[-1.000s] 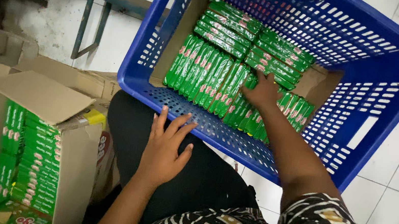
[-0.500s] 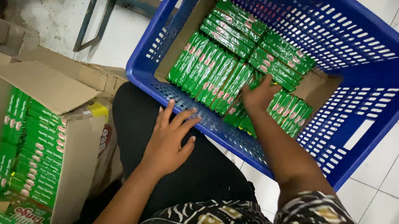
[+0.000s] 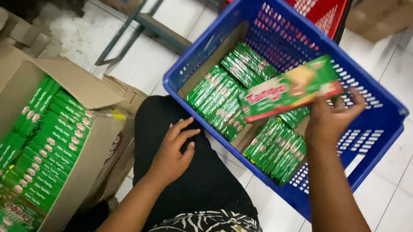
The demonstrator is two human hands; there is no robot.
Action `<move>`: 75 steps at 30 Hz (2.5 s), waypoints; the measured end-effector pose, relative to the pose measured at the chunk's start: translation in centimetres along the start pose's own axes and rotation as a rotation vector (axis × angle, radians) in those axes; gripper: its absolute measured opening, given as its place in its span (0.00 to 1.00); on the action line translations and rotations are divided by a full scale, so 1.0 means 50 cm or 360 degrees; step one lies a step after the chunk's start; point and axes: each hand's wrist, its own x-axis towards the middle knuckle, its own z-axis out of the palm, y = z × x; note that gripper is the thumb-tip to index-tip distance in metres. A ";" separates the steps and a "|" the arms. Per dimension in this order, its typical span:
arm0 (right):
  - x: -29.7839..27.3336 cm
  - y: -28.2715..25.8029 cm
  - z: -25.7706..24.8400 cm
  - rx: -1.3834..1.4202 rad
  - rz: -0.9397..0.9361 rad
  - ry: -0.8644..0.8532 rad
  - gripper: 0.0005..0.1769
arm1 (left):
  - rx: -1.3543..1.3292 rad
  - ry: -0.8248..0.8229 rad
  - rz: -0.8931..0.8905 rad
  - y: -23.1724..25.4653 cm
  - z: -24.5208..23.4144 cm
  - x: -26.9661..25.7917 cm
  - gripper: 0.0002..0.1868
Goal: The person repeatedly picks green snack packs from a cardboard box and places them into a blue plastic basket. The person handles the packs by hand, arranging them in rows within the basket.
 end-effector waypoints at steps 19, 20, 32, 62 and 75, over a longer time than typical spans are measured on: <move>-0.293 0.072 0.457 0.0340 0.1949 -0.1444 0.21 | 0.0404 0.1580 -0.0485 -0.272 -0.229 -0.511 0.14; -0.343 0.054 0.485 0.0228 0.1903 -0.1569 0.22 | 0.0475 0.1671 -0.0606 -0.283 -0.228 -0.543 0.17; -0.748 -0.067 0.748 -0.0359 0.1061 -0.2591 0.34 | 0.0325 0.1860 -0.0890 -0.322 -0.217 -0.626 0.34; -0.995 -0.024 0.694 -0.1401 -0.1585 -0.3196 0.38 | 0.0171 0.1693 -0.1064 -0.339 -0.246 -0.661 0.34; -0.879 -0.069 0.671 -0.0747 -0.1126 -0.3310 0.27 | 0.0024 0.1957 -0.0874 -0.351 -0.227 -0.666 0.22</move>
